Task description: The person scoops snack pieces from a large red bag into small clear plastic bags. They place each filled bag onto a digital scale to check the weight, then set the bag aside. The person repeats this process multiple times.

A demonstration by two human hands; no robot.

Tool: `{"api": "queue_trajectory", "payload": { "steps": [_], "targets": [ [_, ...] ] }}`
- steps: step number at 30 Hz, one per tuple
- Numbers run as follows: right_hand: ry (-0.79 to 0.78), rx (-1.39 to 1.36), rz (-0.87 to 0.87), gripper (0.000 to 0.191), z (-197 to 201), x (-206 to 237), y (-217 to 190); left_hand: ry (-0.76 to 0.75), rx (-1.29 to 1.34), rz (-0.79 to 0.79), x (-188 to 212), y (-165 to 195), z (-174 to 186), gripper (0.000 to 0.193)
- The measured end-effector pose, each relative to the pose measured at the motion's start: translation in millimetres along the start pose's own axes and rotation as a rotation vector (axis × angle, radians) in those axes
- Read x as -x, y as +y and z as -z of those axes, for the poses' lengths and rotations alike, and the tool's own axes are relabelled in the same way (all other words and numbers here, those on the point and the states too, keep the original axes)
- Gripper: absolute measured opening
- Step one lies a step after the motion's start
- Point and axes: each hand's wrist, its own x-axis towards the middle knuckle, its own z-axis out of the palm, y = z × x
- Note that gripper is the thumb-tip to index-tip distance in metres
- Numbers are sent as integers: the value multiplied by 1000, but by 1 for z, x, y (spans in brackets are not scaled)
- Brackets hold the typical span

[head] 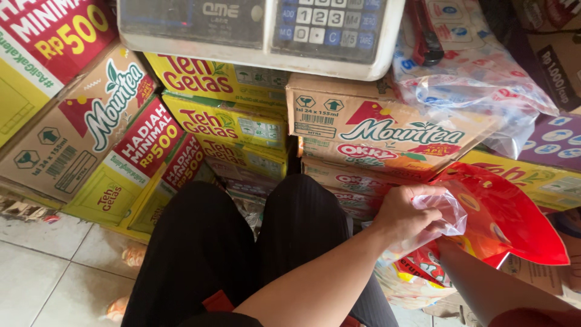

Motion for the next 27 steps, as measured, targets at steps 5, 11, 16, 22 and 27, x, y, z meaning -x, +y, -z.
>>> {"api": "queue_trajectory", "payload": {
  "steps": [5,11,16,22,27],
  "targets": [
    [3,-1,-4,41,4,1,-2,8,-52,17,1,-3,2,50],
    [3,20,8,43,7,6,-6,-25,40,12,-2,-2,2,48],
    [2,26,21,44,11,10,-11,-3,54,98,-2,1,-2,48],
    [-4,48,40,45,10,10,-25,-13,44,35,-7,-3,0,48],
    [-13,83,31,37,17,10,-23,-19,94,35,-7,-8,2,47]
  ]
}}
